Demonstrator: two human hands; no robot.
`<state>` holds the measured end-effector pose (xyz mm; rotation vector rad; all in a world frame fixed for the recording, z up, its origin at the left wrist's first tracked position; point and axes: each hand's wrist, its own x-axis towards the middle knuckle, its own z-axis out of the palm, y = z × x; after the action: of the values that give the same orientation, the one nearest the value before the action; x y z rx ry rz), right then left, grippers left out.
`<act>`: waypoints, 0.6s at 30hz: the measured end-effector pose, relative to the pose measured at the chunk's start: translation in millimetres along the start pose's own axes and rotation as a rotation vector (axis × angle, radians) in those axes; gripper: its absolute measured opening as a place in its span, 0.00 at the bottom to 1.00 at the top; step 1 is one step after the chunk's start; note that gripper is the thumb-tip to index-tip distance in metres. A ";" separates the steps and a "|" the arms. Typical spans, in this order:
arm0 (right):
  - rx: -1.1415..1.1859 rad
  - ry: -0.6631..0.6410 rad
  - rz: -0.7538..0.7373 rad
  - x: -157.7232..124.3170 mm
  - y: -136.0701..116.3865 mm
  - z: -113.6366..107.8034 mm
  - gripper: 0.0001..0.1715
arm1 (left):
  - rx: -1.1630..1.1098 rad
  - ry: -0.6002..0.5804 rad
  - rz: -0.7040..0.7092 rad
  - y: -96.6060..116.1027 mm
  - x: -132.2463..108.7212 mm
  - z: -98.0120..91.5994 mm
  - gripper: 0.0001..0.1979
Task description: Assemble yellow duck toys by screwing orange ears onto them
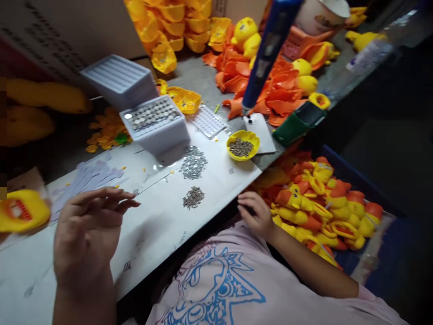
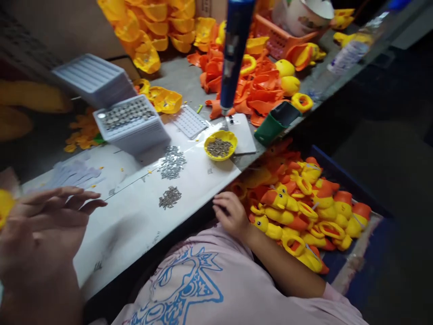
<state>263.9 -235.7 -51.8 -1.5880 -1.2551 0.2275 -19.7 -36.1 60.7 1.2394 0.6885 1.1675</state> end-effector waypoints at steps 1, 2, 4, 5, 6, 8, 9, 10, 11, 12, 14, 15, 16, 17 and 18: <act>0.063 -0.083 -0.143 6.8 -18.4 9.3 0.09 | 0.027 -0.036 0.061 2.9 -6.3 -4.9 0.14; 0.128 -0.163 -0.277 13.6 -35.7 18.2 0.11 | 0.068 -0.049 0.125 6.9 -15.0 -12.6 0.13; 0.246 -0.306 -0.548 25.2 -65.0 33.4 0.12 | 0.154 0.028 0.237 19.5 -39.8 -34.9 0.13; 0.293 -0.375 -0.677 29.6 -76.3 39.2 0.12 | 0.185 0.115 0.288 28.3 -55.1 -48.8 0.12; 0.337 -0.450 -0.755 33.4 -85.2 44.1 0.11 | 0.205 0.217 0.323 39.0 -72.1 -64.8 0.12; 0.400 -0.593 -0.796 40.8 -96.4 54.7 0.11 | 0.205 0.384 0.372 64.9 -112.9 -103.5 0.12; 0.419 -0.664 -0.786 44.4 -99.9 62.1 0.12 | 0.199 0.387 0.341 79.2 -138.9 -125.7 0.12; 0.436 -0.726 -0.785 47.4 -103.1 71.5 0.13 | 0.204 0.385 0.240 93.1 -169.9 -147.8 0.17; 0.453 -0.783 -0.801 49.1 -106.4 82.5 0.14 | 0.239 0.392 0.043 105.4 -206.0 -167.1 0.25; 0.478 -0.840 -0.829 49.2 -110.3 93.9 0.15 | 0.293 0.473 -0.212 114.9 -245.9 -181.0 0.30; 0.533 -0.959 -0.864 45.8 -119.6 113.7 0.17 | 0.322 0.692 -0.430 122.0 -326.5 -185.4 0.27; 0.549 -1.021 -0.867 43.6 -124.5 120.7 0.17 | 0.329 0.800 -0.493 119.4 -361.4 -175.7 0.23; 0.557 -1.078 -0.863 41.9 -129.4 125.9 0.17 | 0.340 0.901 -0.532 113.6 -390.0 -160.1 0.18; 0.552 -1.130 -0.853 41.1 -134.2 129.7 0.18 | 0.354 0.994 -0.551 105.8 -411.4 -140.8 0.15; 0.538 -1.170 -0.842 41.2 -138.9 132.8 0.17 | 0.375 1.079 -0.550 97.4 -425.7 -120.2 0.13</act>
<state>109.0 -137.6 19.0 -0.2636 -2.3491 0.9232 -289.8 -399.4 47.1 0.5304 1.9771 1.2005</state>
